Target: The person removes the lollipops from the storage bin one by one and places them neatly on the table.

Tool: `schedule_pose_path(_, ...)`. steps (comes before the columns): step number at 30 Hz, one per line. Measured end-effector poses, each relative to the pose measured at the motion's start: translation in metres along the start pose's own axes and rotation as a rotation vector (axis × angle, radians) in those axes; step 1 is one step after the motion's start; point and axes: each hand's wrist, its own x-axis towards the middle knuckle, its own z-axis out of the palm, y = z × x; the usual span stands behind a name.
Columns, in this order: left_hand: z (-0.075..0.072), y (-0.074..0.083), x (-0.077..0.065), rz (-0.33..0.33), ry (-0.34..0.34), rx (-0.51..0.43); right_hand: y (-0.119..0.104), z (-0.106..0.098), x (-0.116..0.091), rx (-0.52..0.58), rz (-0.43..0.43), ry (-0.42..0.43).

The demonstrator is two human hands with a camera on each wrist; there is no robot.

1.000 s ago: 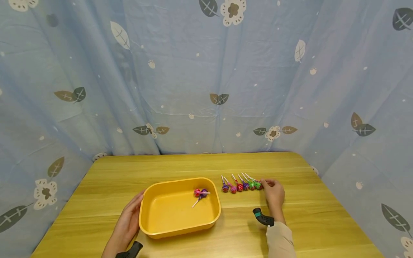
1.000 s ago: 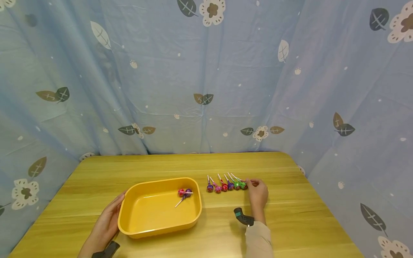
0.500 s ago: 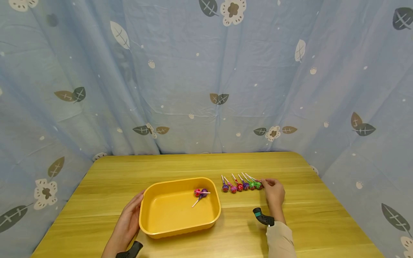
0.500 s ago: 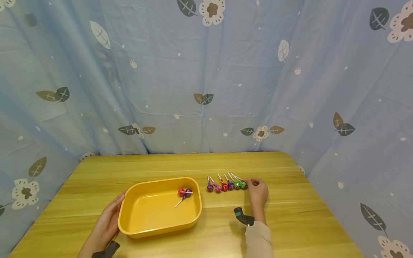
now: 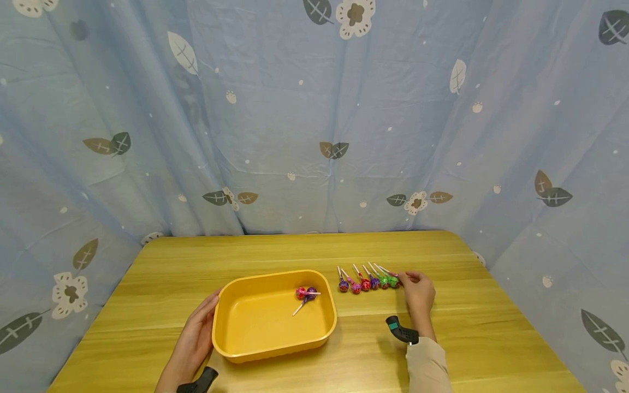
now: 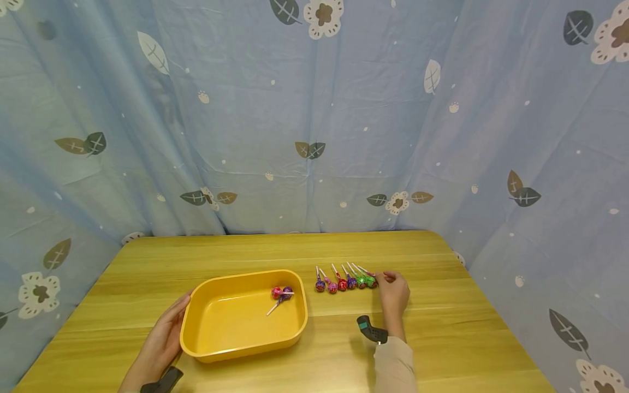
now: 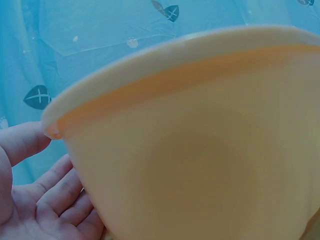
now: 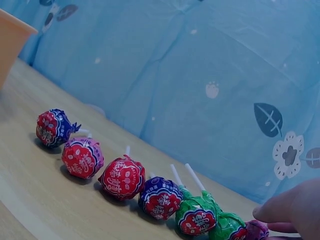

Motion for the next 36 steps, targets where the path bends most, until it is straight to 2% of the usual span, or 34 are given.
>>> schedule_pose_path(8, 0.003, 0.001, 0.0, -0.057, 0.058, -0.003, -0.003, -0.001, 0.0, 0.016, 0.02, 0.014)
schedule_pose_path(17, 0.002, 0.0, 0.0, -0.003, 0.015, -0.001, -0.013, 0.0, -0.001, 0.018, 0.05, -0.014)
schedule_pose_path(21, 0.002, 0.0, 0.0, -0.002, 0.027, 0.014, -0.02, 0.004, -0.001, 0.047, 0.037, -0.045)
schedule_pose_path(26, 0.002, 0.001, 0.0, -0.012, 0.048, 0.023, -0.037, 0.01, -0.009, 0.114, -0.003, -0.128)
schedule_pose_path(30, 0.002, 0.001, 0.0, -0.016, 0.05, 0.039, -0.06, 0.016, -0.023, 0.186, -0.033, -0.238)
schedule_pose_path(36, 0.006, 0.003, 0.001, -0.072, 0.087, 0.062, -0.087, 0.028, -0.043, 0.266, -0.073, -0.403)
